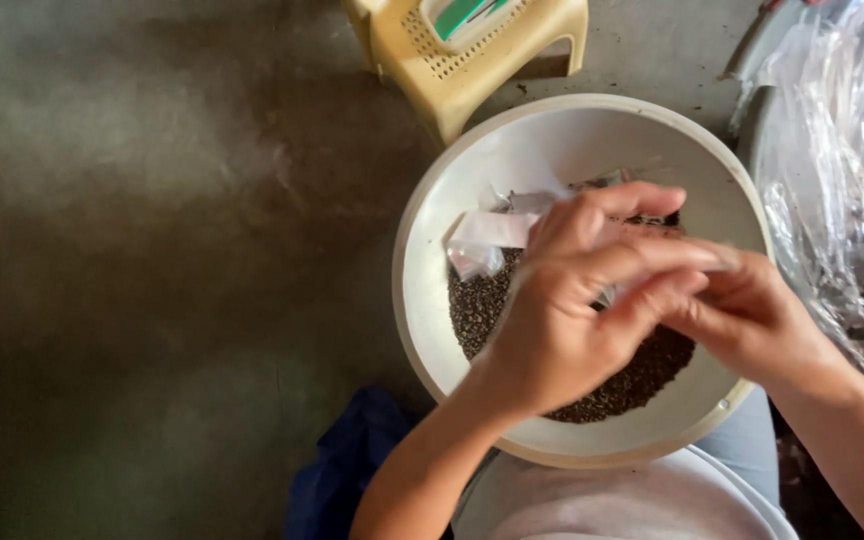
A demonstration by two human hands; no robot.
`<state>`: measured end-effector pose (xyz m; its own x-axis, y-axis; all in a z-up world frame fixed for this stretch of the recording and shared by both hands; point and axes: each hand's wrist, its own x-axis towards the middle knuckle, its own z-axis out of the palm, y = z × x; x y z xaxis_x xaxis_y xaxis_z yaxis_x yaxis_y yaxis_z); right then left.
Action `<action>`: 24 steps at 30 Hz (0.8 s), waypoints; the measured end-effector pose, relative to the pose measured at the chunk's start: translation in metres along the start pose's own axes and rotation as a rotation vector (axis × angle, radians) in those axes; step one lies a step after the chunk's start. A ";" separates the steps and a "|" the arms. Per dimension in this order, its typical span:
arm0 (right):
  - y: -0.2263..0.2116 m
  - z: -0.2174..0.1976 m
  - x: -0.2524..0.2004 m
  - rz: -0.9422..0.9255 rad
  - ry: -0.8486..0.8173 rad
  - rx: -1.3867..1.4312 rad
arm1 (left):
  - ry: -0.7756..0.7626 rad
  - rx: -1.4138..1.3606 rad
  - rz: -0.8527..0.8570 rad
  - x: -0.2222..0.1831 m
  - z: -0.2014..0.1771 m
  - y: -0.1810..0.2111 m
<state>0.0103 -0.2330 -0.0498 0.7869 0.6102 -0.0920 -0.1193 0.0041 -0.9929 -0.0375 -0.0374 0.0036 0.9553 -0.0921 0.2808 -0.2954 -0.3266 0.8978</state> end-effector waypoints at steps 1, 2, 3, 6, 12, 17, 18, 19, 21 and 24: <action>-0.008 0.002 0.001 -0.006 0.004 -0.005 | -0.001 -0.001 0.009 0.003 -0.004 0.003; -0.017 0.005 0.002 0.011 0.067 -0.084 | 0.034 -0.097 -0.056 0.005 -0.008 0.007; -0.025 0.009 0.003 0.026 0.124 -0.155 | 0.070 -0.185 -0.126 0.006 -0.014 0.011; -0.037 0.008 0.003 0.041 0.093 -0.075 | 0.064 -0.205 -0.172 0.003 -0.006 -0.008; -0.005 -0.011 0.001 -0.031 0.083 -0.104 | 0.029 -0.186 -0.140 0.010 -0.006 0.003; 0.003 -0.006 0.011 -0.066 -0.021 -0.251 | 0.007 -0.099 0.026 0.006 0.004 0.010; 0.006 -0.006 0.017 -0.143 -0.129 -0.215 | -0.003 -0.128 0.087 0.006 0.004 0.014; 0.014 -0.016 0.018 -0.136 -0.126 -0.212 | -0.007 -0.131 0.081 0.005 -0.005 0.028; 0.028 -0.036 0.021 -0.075 -0.086 -0.425 | 0.015 -0.339 0.109 0.004 -0.025 0.055; 0.014 -0.047 0.031 0.421 0.011 -0.702 | 0.081 -0.563 0.060 0.004 -0.045 0.094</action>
<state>0.0612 -0.2510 -0.0704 0.7671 0.4419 -0.4651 -0.0025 -0.7229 -0.6910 -0.0617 -0.0264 0.1040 0.9397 -0.0157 0.3418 -0.3292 0.2310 0.9156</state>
